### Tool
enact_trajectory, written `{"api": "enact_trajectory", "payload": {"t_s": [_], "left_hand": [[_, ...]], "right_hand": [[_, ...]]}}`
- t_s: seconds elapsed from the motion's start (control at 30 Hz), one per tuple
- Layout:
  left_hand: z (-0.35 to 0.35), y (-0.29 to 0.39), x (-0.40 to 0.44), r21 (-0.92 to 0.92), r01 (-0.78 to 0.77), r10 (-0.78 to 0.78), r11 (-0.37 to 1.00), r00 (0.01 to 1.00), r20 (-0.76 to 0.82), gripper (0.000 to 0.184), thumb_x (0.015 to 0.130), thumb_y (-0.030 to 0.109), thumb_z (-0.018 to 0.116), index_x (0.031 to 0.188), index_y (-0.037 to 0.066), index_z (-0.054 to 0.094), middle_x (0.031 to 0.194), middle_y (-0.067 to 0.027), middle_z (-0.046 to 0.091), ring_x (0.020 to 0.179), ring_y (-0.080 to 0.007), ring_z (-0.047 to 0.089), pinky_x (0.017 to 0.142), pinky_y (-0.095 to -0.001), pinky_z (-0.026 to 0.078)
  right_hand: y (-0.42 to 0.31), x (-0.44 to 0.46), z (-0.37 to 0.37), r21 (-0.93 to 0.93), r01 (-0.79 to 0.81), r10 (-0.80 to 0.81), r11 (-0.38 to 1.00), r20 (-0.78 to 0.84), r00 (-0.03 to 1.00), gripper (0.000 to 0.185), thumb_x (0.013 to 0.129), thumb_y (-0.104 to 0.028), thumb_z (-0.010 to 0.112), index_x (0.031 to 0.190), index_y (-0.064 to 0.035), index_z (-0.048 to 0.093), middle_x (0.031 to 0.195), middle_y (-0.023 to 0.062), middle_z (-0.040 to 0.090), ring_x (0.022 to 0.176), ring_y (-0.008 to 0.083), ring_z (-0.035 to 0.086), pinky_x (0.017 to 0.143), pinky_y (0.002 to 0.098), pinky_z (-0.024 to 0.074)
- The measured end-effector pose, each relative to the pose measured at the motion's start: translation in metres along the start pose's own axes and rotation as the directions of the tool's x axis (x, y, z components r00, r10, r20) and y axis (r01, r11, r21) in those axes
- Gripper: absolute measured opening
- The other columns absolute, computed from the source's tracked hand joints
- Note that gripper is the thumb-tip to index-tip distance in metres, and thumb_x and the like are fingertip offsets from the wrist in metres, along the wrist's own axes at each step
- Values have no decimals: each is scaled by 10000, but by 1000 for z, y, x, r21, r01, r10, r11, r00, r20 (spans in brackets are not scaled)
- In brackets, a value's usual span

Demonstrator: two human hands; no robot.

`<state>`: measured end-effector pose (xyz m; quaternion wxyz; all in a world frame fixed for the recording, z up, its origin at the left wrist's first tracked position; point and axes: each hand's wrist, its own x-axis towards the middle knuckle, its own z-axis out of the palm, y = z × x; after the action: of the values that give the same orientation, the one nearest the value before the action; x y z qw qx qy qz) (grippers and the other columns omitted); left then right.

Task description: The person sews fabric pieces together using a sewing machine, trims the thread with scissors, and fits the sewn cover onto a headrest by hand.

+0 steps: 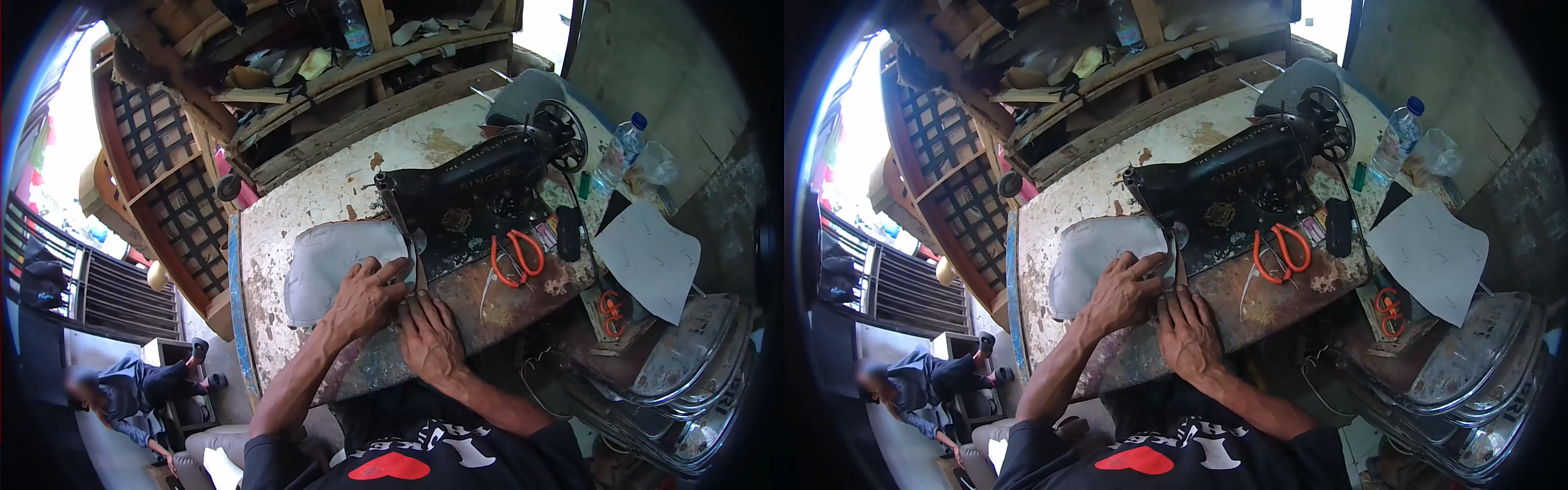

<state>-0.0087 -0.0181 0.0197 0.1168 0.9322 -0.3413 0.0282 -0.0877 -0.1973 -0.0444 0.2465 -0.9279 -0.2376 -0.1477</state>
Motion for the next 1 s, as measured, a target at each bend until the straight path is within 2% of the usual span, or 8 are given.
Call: {"api": "enact_trajectory", "payload": {"t_s": [0.1,0.17,0.43,0.67,0.73,0.8,0.87,1.0], "left_hand": [[-2,2,0,-31,48,-46,998,997,57,357,766,148,777,1121,185,797,1505,-54,580,1163,-319,580,977,-457,519],[-3,3,-1,-51,67,-69,996,997,-35,362,753,127,777,1110,182,805,1450,-99,596,1167,-337,579,985,-463,518],[2,9,0,-64,129,-134,990,988,-78,300,795,100,750,1084,153,816,1390,-162,614,1189,-368,584,996,-474,499],[6,10,1,-113,148,-161,983,979,-121,270,803,95,784,1064,155,824,1376,-170,619,1179,-394,570,997,-475,511],[8,11,2,-126,138,-155,982,979,-136,282,801,81,783,1071,150,830,1363,-170,622,1163,-392,573,984,-476,514],[9,14,4,-127,130,-148,983,978,-144,279,813,71,769,1075,146,830,1356,-169,623,1152,-390,575,976,-479,516],[10,17,5,-114,153,-167,982,977,-132,277,830,62,696,1060,145,826,1352,-156,635,1181,-375,579,991,-475,497],[10,22,8,-85,180,-191,980,971,-144,322,824,69,687,1110,147,814,1338,-150,633,1135,-358,575,950,-451,507]], "right_hand": [[0,1,-1,13,-4,4,1000,16,1000,494,947,-201,629,1362,67,653,1421,233,635,1416,382,535,1234,521,349],[0,1,0,19,-1,1,1000,-4,1000,491,951,-199,627,1363,67,651,1423,232,636,1415,382,536,1232,521,349],[1,5,-2,15,-2,2,1000,-10,1000,468,960,-211,625,1337,65,662,1405,230,648,1411,384,541,1205,514,365],[0,7,0,31,-11,12,999,-33,999,435,968,-209,652,1304,66,680,1387,233,656,1411,387,540,1167,505,388],[0,9,0,55,-23,25,998,-39,999,440,922,-173,688,1279,84,684,1389,246,654,1413,389,543,1182,514,375],[-1,8,-1,43,-24,25,999,-34,999,446,920,-172,689,1278,94,681,1390,250,652,1418,388,538,1183,512,374],[0,10,-1,27,-24,25,999,-31,999,452,919,-171,690,1278,104,678,1392,254,650,1423,388,534,1184,511,372],[0,11,-3,34,-26,27,999,-24,999,463,919,-175,693,1277,118,676,1388,273,647,1422,395,532,1179,507,375]]}}
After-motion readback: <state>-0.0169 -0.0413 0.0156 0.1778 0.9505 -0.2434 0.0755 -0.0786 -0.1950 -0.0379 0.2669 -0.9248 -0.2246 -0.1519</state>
